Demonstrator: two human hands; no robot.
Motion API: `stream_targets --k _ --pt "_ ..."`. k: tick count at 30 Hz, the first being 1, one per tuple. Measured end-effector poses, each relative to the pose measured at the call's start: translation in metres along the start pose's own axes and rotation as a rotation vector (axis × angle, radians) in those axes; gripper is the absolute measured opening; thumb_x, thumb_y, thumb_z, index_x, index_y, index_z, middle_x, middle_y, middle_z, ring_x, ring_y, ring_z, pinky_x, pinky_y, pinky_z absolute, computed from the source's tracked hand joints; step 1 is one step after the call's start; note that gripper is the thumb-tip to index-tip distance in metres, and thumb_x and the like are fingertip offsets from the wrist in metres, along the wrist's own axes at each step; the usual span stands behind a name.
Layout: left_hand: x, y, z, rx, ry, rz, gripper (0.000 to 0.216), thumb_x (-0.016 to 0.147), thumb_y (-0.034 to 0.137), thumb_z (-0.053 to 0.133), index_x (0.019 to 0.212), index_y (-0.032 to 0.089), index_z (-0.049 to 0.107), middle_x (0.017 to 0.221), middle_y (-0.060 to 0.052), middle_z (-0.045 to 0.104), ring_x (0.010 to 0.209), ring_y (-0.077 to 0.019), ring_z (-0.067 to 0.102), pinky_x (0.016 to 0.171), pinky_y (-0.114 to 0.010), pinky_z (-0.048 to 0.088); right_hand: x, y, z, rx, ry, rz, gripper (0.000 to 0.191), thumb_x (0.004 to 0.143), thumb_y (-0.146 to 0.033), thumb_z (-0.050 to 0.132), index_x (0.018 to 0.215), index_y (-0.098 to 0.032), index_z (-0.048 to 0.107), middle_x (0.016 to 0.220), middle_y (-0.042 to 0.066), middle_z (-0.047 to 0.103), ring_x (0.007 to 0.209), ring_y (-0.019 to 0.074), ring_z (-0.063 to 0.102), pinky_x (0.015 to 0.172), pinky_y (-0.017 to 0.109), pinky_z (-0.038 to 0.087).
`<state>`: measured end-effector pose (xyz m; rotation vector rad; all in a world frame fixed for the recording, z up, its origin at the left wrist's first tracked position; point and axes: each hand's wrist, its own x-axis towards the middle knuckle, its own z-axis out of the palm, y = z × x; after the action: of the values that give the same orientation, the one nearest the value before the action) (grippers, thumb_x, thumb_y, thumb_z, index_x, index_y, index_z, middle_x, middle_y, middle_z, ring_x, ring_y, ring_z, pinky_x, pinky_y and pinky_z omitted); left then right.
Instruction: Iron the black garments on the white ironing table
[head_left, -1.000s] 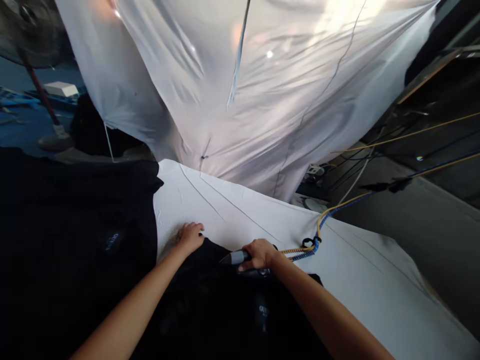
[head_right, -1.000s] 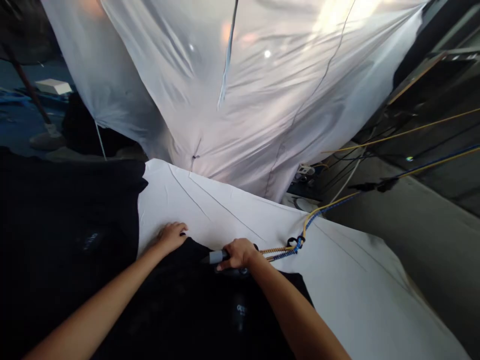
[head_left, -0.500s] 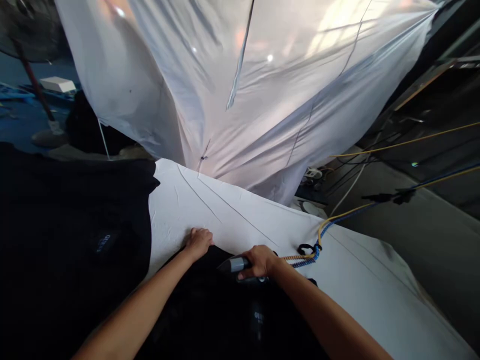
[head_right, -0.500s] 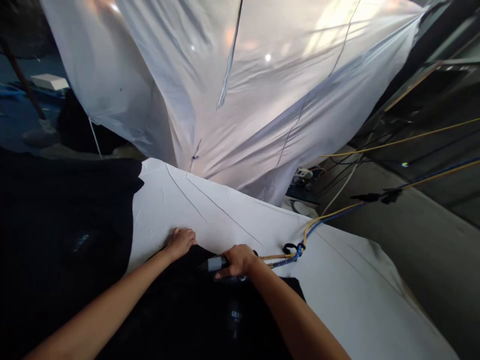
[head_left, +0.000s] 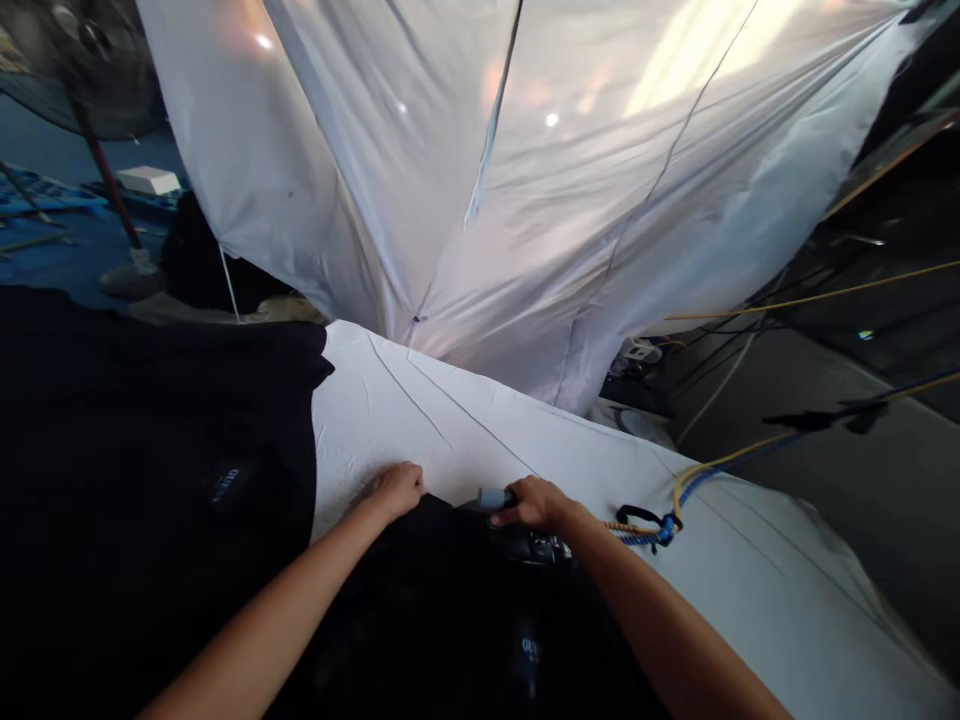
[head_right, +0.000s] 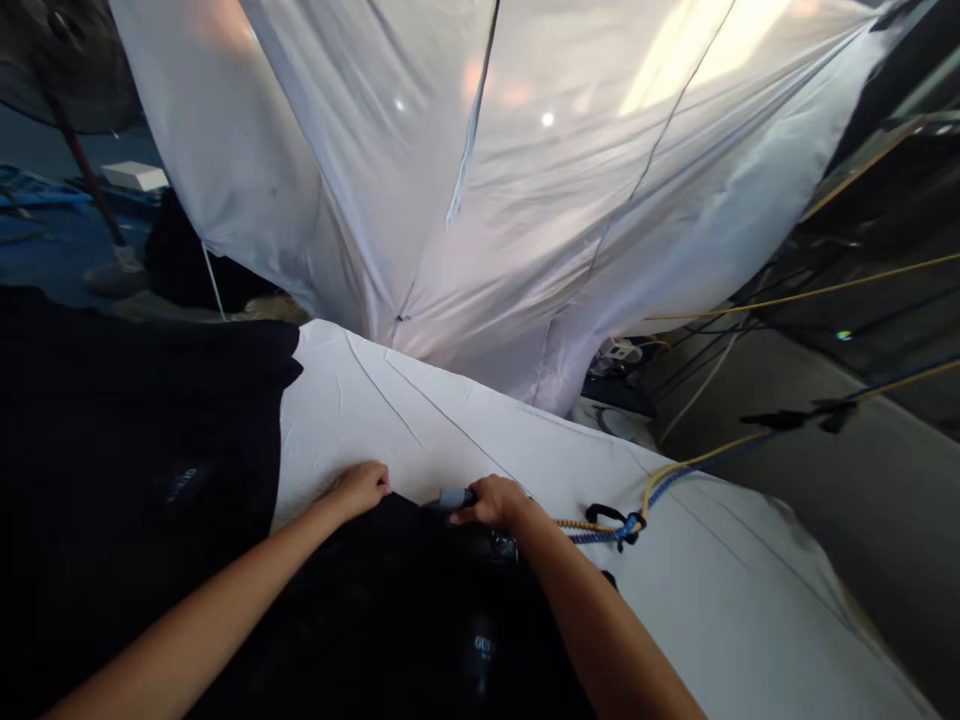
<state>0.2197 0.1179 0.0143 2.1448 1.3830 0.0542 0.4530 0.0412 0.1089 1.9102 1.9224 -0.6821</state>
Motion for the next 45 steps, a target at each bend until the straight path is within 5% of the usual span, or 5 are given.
stream_targets --k 7,23,30,38,45 --pt "0.004 0.001 0.009 -0.045 0.036 -0.106 0.016 0.073 0.024 0.047 0.078 0.021 0.061 0.093 -0.004 0.065 0.088 -0.0169 0.057 0.068 -0.025 0.039 0.007 -0.013 -0.006 -0.002 -0.046 -0.023 0.059 0.057 -0.071 0.052 0.088 -0.023 0.066 0.078 0.003 0.066 0.070 0.0194 0.059 0.052 0.023 0.035" --pt "-0.009 -0.042 -0.017 -0.140 0.054 -0.330 0.014 0.069 0.032 0.052 0.072 0.023 0.063 0.084 -0.004 0.067 0.075 -0.0187 0.060 0.057 -0.025 0.038 0.040 -0.069 -0.011 -0.015 -0.010 -0.008 0.072 0.053 -0.080 0.044 0.094 -0.026 0.065 0.091 0.006 0.066 0.082 0.0252 0.060 0.062 0.029 0.042" --pt "-0.013 -0.054 -0.042 -0.202 0.253 -0.296 0.020 0.080 0.023 0.037 0.085 0.022 0.056 0.083 -0.001 0.064 0.076 -0.0121 0.057 0.062 -0.021 0.038 0.044 -0.086 -0.016 -0.023 -0.011 -0.045 0.069 0.054 -0.078 0.047 0.094 -0.025 0.066 0.090 0.006 0.066 0.081 0.0243 0.060 0.061 0.028 0.042" --pt "-0.057 -0.050 -0.067 -0.453 0.480 -0.143 0.011 0.075 0.021 0.042 0.070 0.021 0.052 0.063 0.003 0.058 0.062 -0.0103 0.053 0.060 -0.020 0.037 0.031 -0.111 -0.021 -0.177 -0.104 -0.256 0.060 0.051 -0.072 0.055 0.088 -0.027 0.068 0.079 0.001 0.067 0.074 0.0212 0.061 0.058 0.024 0.041" --pt "-0.091 -0.044 -0.075 -0.613 0.574 -0.009 0.011 0.070 0.025 0.042 0.065 0.021 0.051 0.053 0.005 0.051 0.053 -0.0102 0.049 0.054 -0.021 0.036 0.023 -0.127 -0.014 -0.218 -0.057 -0.227 0.064 0.048 -0.074 0.055 0.088 -0.026 0.068 0.080 0.003 0.067 0.076 0.0239 0.062 0.058 0.026 0.042"
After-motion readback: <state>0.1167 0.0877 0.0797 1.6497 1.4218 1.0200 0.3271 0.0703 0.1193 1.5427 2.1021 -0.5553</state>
